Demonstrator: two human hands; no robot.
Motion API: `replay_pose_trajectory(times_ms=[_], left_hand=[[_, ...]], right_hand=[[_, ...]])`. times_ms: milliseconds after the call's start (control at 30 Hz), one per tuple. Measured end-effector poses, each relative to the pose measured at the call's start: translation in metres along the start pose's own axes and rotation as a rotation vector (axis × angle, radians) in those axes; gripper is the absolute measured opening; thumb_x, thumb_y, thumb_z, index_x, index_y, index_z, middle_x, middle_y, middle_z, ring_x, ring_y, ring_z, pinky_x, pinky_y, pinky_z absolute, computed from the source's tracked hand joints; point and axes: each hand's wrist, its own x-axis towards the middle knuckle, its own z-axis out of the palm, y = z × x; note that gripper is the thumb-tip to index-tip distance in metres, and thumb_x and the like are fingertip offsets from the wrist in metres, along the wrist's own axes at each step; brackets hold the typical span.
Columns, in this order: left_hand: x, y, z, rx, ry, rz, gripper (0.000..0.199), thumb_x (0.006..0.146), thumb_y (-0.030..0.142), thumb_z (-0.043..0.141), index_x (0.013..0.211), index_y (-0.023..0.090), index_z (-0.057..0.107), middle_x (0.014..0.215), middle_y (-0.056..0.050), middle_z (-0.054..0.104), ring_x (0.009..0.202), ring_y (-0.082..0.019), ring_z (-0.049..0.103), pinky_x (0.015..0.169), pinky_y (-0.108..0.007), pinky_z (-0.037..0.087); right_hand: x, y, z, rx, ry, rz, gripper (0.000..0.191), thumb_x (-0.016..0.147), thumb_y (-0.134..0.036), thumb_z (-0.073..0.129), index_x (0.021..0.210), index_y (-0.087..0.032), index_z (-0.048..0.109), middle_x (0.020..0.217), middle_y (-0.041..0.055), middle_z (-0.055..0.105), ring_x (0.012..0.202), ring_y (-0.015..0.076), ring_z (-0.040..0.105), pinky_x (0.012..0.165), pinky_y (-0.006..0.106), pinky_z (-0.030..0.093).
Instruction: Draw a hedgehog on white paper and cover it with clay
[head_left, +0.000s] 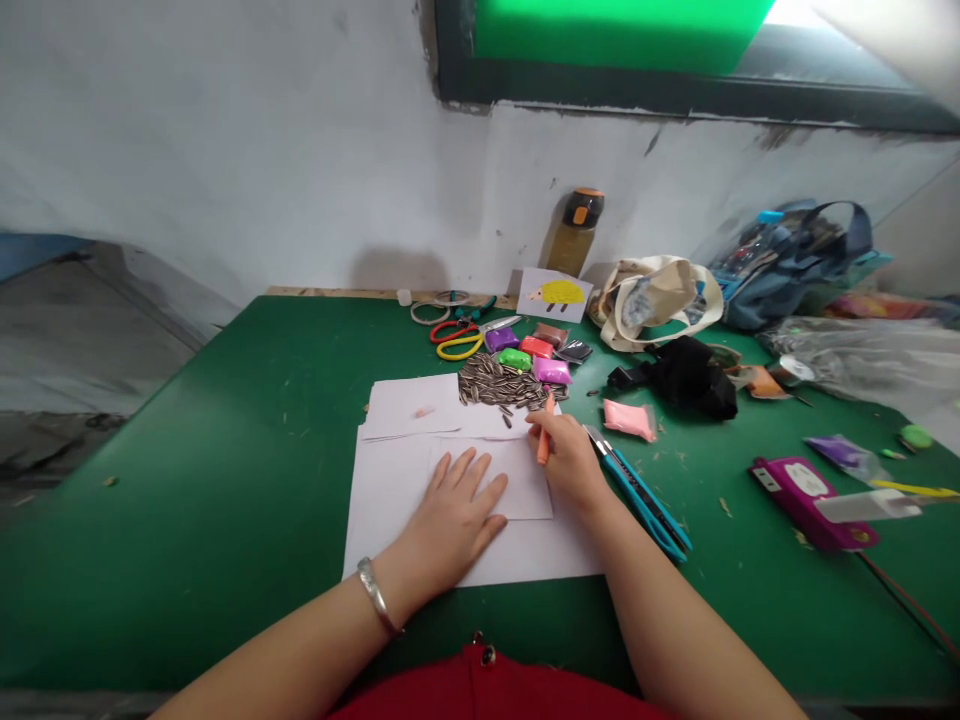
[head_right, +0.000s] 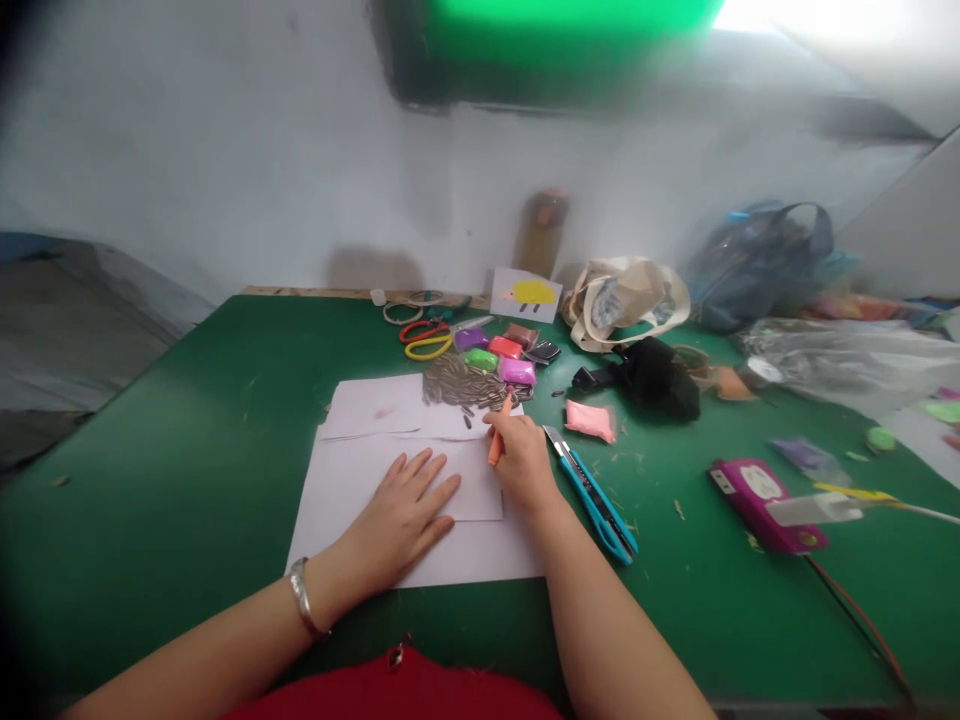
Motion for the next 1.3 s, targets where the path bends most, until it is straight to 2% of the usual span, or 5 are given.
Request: replay_pose_trajectory(times_ms=[133, 333, 667, 867, 1300], left_hand=[[0.000, 0.002, -0.001, -0.018, -0.008, -0.015, 0.039, 0.092, 0.032, 0.048, 0.130, 0.021, 0.048, 0.140, -0.013, 0.045, 0.134, -0.033, 0.032, 0.107, -0.060, 0.024], [0.000, -0.001, 0.003, -0.044, 0.002, -0.005, 0.042, 0.092, 0.030, 0.046, 0.133, 0.021, 0.044, 0.145, -0.013, 0.036, 0.135, -0.033, 0.028, 0.107, -0.061, 0.023], [-0.002, 0.000, 0.004, -0.091, 0.043, -0.024, 0.043, 0.089, 0.031, 0.051, 0.131, 0.022, 0.045, 0.141, -0.012, 0.042, 0.135, -0.033, 0.030, 0.108, -0.060, 0.023], [0.000, -0.001, -0.001, -0.052, 0.030, 0.003, 0.039, 0.088, 0.035, 0.056, 0.124, 0.020, 0.051, 0.134, -0.014, 0.049, 0.130, -0.035, 0.037, 0.105, -0.060, 0.028], [0.002, -0.002, -0.005, -0.034, 0.127, 0.115, 0.029, 0.089, 0.038, 0.055, 0.107, 0.016, 0.058, 0.117, -0.013, 0.061, 0.116, -0.030, 0.051, 0.099, -0.053, 0.037]], right_hand=[[-0.001, -0.024, -0.003, 0.065, 0.092, -0.042, 0.027, 0.084, -0.013, 0.048, 0.107, -0.021, 0.059, 0.088, 0.0065, 0.066, 0.082, 0.0221, 0.057, 0.077, 0.035, 0.043], [0.000, -0.050, 0.013, 0.038, -0.323, -0.177, 0.035, 0.071, -0.002, 0.046, 0.099, -0.018, 0.059, 0.074, 0.0042, 0.058, 0.075, 0.0202, 0.051, 0.069, 0.029, 0.039], [-0.001, -0.039, 0.021, -0.114, -0.306, -0.206, 0.038, 0.073, -0.001, 0.046, 0.105, -0.016, 0.058, 0.091, 0.0103, 0.062, 0.093, 0.0243, 0.048, 0.081, 0.035, 0.040], [-0.013, -0.039, -0.006, 0.073, -0.166, -0.081, 0.028, 0.084, -0.011, 0.050, 0.110, -0.020, 0.057, 0.098, 0.0092, 0.060, 0.095, 0.0220, 0.055, 0.083, 0.033, 0.044], [-0.035, -0.038, -0.034, 0.018, -0.460, -0.212, 0.038, 0.075, -0.006, 0.058, 0.109, -0.021, 0.058, 0.102, 0.0088, 0.064, 0.098, 0.0233, 0.056, 0.085, 0.037, 0.044]])
